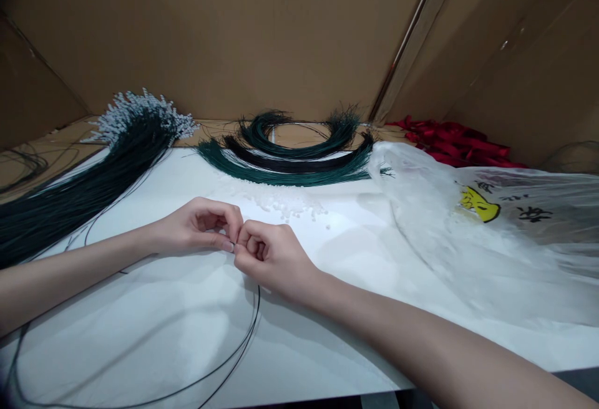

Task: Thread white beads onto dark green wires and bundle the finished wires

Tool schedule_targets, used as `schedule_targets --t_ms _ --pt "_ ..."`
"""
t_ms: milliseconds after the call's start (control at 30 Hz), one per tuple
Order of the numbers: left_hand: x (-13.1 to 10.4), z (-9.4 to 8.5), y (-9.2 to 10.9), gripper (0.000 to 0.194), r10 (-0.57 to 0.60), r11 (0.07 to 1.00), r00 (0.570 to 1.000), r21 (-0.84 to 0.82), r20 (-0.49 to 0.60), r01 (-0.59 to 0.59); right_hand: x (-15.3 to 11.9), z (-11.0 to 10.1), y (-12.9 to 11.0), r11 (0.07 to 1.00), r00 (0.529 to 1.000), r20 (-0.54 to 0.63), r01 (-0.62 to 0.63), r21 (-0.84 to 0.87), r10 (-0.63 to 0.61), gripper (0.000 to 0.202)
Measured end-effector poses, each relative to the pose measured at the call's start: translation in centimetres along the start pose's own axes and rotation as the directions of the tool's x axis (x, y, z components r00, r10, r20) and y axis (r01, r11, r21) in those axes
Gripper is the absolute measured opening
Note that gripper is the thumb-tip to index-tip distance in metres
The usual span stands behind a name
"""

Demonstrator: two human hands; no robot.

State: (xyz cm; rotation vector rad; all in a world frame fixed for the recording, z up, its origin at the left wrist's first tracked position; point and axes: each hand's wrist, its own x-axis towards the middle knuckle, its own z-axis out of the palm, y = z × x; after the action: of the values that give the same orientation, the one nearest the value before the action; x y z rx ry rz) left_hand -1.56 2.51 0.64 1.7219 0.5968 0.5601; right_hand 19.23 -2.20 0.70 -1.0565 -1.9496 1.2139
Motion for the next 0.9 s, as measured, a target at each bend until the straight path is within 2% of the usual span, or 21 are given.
schedule_targets --t_ms 900 --pt "-0.04 -0.23 -0.42 0.013 0.027 0.997 1.0 -0.068 -0.014 -0.028 -0.21 0.01 -0.06 1.0 1.0 -0.014 -0.013 0.006 0.014 0.008"
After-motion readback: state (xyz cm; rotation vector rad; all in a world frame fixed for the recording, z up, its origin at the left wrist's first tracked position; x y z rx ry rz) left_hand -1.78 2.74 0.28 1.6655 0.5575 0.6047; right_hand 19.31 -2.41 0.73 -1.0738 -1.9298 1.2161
